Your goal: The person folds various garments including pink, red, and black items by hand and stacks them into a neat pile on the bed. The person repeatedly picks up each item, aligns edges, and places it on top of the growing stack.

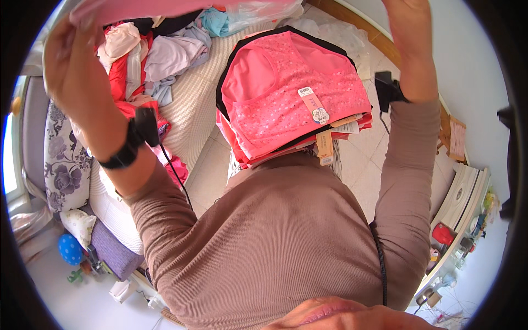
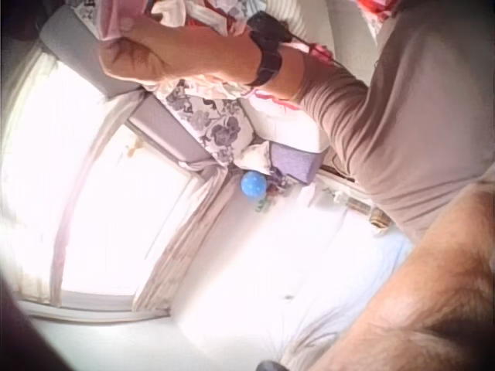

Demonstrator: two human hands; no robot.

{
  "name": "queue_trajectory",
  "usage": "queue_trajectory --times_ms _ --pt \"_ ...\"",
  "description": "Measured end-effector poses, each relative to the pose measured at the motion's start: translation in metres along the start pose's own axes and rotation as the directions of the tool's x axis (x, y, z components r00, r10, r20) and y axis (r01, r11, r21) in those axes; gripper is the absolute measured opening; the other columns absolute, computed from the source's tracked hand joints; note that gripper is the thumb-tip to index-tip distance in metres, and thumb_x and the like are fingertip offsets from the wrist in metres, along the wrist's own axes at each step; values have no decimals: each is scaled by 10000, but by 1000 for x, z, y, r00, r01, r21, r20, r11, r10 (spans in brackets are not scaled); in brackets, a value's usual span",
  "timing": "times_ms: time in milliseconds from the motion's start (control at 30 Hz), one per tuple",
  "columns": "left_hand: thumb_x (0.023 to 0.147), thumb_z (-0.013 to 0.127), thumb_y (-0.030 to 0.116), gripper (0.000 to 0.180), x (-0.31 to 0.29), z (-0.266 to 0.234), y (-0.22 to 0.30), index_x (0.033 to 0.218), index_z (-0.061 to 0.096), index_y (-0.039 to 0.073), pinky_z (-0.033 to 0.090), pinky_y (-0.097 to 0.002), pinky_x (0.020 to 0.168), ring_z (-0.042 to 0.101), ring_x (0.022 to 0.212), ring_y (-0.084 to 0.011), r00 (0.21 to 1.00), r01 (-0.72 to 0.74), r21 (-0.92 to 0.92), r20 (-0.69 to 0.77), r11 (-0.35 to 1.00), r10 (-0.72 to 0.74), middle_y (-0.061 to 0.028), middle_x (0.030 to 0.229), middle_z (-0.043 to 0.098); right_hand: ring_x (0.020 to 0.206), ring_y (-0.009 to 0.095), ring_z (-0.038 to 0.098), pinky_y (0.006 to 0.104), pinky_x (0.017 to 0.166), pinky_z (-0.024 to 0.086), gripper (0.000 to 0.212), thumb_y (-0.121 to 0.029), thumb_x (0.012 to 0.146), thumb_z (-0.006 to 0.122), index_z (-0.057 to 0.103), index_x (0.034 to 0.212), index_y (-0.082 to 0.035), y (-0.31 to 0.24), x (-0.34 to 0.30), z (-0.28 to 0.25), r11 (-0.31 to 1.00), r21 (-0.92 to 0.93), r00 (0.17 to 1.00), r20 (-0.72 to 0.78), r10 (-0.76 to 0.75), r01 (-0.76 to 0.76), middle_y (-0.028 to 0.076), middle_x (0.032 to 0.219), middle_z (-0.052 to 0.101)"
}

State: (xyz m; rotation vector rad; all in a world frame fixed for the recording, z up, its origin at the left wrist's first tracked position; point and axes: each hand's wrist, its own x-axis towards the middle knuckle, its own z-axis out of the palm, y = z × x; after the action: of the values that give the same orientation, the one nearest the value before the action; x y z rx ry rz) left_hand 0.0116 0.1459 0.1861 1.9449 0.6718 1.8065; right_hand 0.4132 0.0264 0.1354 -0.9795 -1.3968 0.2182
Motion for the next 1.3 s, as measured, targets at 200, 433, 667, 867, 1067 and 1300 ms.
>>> queue_trajectory --times_ms 200,433,667,867,1067,1300 --pt "697 722 -100 275 -126 13 44 938 666 19 548 -373 814 689 963 -299 650 -108 -12 755 994 79 -145 1025 706 1210 256 606 335 1049 462 483 167 777 570 728 1177 -53 -9 -113 -59 811 -580 959 263 103 72 84 1253 691" --pt "720 717 -42 242 -228 31 33 940 641 28 518 -410 830 664 983 -305 523 80 26 850 996 -64 -117 1063 686 1206 316 550 401 1043 470 449 132 800 524 699 1168 -55 13 -225 -53 708 -693 849 286 444 -137 93 1276 659" --pt "722 678 -117 293 -232 20 24 984 659 11 529 -389 854 667 1016 -313 530 235 44 832 971 -166 -137 1087 691 1221 344 543 425 1060 451 501 110 813 504 634 1279 -18 1 -212 -47 652 -758 854 336 397 -5 123 1356 614" --pt "844 684 -41 296 -239 2 16 1139 681 -21 540 -377 883 669 1060 -270 533 507 -84 813 858 -235 -157 1220 690 1249 370 529 446 1069 436 459 62 873 522 594 1321 -5 -21 -219 -38 630 -772 898 213 384 -86 157 1384 585" --pt "932 704 58 308 -258 -62 -51 1235 663 30 531 -298 860 633 1130 -143 729 504 308 350 807 -588 -66 1266 684 1214 341 597 420 1034 470 311 31 957 570 644 1259 40 -30 -221 -19 718 -695 913 268 307 -38 183 1342 643" --pt "767 778 212 433 -243 -256 -160 1139 643 34 464 -459 1032 578 1189 -392 991 127 988 -130 -83 -36 -210 1161 664 1211 326 602 418 1038 473 264 43 981 555 637 1232 61 -30 -222 -21 751 -653 922 227 313 -94 182 1325 644"
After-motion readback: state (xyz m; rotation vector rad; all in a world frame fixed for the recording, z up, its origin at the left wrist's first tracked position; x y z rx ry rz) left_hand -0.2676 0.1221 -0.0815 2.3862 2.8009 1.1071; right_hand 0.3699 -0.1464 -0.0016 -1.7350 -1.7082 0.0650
